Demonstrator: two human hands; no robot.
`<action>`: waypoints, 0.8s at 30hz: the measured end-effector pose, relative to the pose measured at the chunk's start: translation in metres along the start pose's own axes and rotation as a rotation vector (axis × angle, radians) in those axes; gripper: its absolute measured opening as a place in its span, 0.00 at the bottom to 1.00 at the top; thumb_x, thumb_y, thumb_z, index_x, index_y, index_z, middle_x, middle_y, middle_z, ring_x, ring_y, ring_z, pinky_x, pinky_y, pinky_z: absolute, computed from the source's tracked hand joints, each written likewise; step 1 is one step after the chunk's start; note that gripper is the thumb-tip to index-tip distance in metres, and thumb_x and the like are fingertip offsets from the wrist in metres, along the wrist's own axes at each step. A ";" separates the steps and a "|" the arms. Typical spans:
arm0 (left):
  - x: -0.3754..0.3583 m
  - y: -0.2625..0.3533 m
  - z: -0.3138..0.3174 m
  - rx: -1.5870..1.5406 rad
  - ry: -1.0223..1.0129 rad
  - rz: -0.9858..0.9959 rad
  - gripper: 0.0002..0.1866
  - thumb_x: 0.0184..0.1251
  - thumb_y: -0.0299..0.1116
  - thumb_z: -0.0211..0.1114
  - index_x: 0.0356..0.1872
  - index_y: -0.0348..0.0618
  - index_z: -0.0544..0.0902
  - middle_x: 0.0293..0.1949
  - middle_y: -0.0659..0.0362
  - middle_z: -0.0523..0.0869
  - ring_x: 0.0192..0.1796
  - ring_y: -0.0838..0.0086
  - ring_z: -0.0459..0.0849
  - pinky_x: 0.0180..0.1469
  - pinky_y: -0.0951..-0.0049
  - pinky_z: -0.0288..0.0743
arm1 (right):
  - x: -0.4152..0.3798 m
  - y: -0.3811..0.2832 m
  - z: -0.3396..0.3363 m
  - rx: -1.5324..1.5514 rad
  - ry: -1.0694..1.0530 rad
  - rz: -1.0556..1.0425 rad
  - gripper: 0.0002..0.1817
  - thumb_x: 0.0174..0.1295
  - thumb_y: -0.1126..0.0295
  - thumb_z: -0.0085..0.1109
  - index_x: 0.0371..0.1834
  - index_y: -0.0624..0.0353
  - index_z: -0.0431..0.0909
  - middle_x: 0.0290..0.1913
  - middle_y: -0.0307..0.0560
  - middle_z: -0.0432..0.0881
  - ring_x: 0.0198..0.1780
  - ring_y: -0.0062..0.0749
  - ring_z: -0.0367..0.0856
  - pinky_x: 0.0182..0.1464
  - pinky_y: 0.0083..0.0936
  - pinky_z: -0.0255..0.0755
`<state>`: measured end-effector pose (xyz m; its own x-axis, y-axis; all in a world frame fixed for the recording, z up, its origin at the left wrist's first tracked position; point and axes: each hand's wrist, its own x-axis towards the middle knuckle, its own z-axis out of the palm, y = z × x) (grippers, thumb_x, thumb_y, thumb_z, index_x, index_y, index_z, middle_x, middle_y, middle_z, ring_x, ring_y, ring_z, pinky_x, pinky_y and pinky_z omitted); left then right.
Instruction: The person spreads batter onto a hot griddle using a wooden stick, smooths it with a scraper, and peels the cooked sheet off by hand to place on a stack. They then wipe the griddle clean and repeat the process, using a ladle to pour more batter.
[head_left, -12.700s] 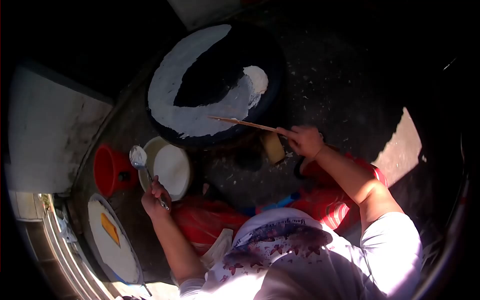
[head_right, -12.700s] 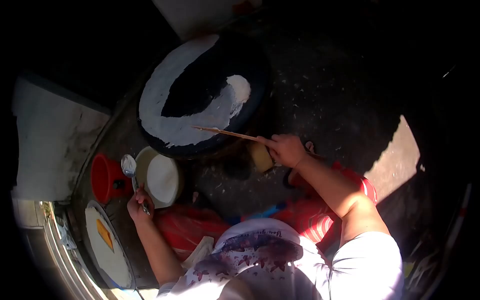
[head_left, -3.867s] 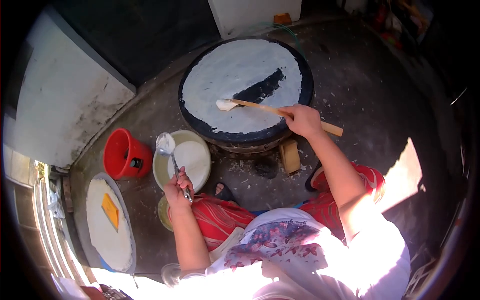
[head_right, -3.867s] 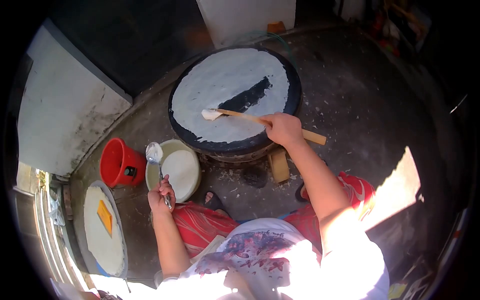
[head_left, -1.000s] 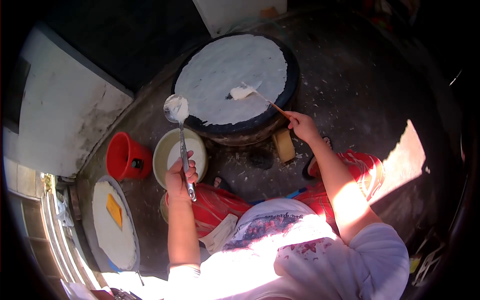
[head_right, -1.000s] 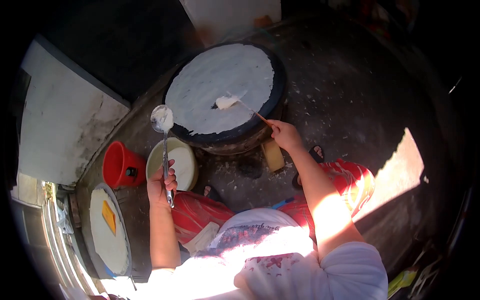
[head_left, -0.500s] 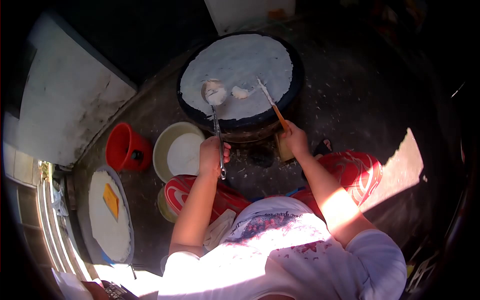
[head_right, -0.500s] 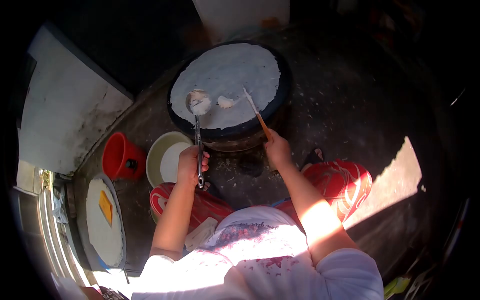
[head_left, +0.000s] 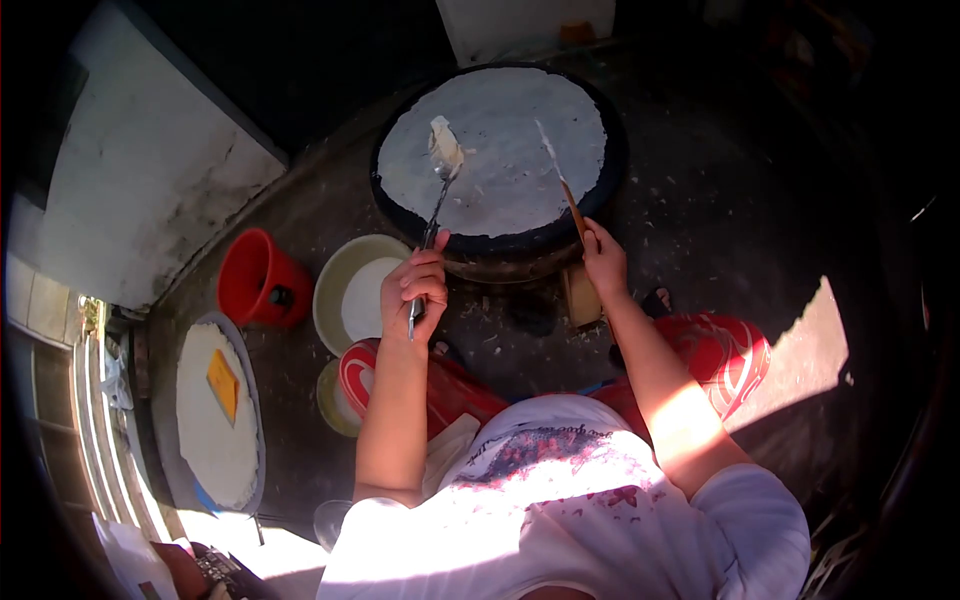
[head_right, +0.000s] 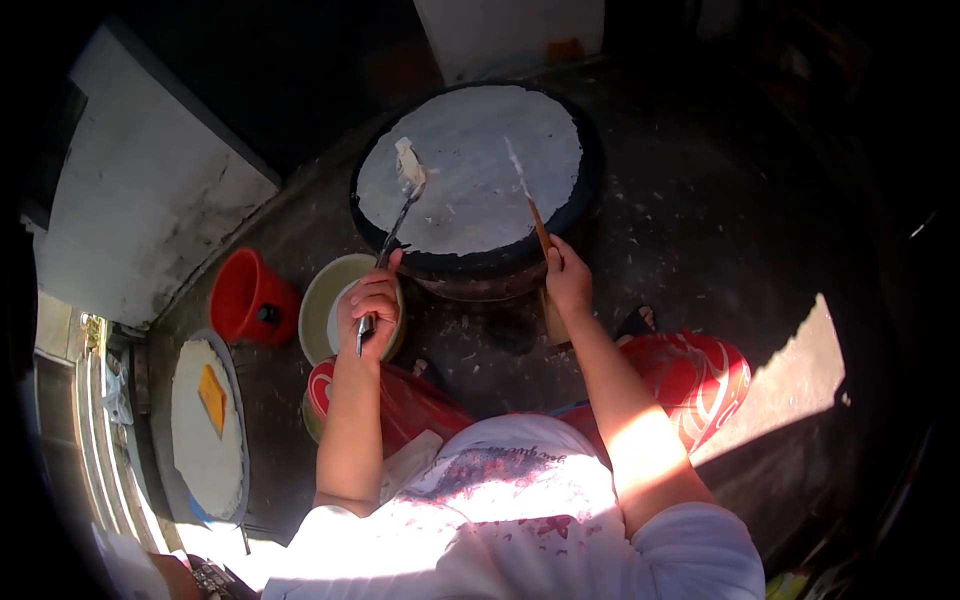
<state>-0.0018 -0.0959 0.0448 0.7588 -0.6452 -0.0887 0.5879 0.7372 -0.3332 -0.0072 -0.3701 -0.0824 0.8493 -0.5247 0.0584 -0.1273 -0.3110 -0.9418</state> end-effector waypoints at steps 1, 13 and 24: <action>-0.005 -0.002 0.007 0.012 -0.037 0.014 0.22 0.67 0.26 0.37 0.59 0.21 0.55 0.27 0.58 0.68 0.19 0.77 0.68 0.17 0.79 0.66 | 0.000 0.012 0.008 -0.003 -0.003 -0.004 0.16 0.63 0.65 0.48 0.53 0.54 0.74 0.38 0.56 0.81 0.41 0.46 0.80 0.42 0.32 0.72; -0.122 0.105 0.017 0.393 0.300 0.355 0.20 0.70 0.32 0.41 0.52 0.22 0.64 0.27 0.57 0.71 0.19 0.80 0.67 0.17 0.83 0.63 | -0.028 -0.012 -0.013 0.107 -0.331 0.156 0.17 0.63 0.66 0.49 0.54 0.59 0.72 0.43 0.54 0.80 0.43 0.33 0.79 0.46 0.23 0.69; -0.147 0.198 -0.102 0.143 0.519 0.386 0.14 0.65 0.26 0.39 0.42 0.24 0.66 0.23 0.58 0.69 0.15 0.81 0.64 0.16 0.84 0.63 | -0.060 -0.041 -0.039 0.365 -0.831 0.495 0.22 0.64 0.70 0.47 0.63 0.49 0.65 0.31 0.39 0.78 0.24 0.15 0.68 0.23 0.12 0.63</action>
<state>-0.0255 0.1243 -0.1041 0.7099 -0.3162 -0.6294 0.3593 0.9311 -0.0625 -0.0731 -0.3564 -0.0345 0.8477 0.2280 -0.4790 -0.5131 0.1229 -0.8495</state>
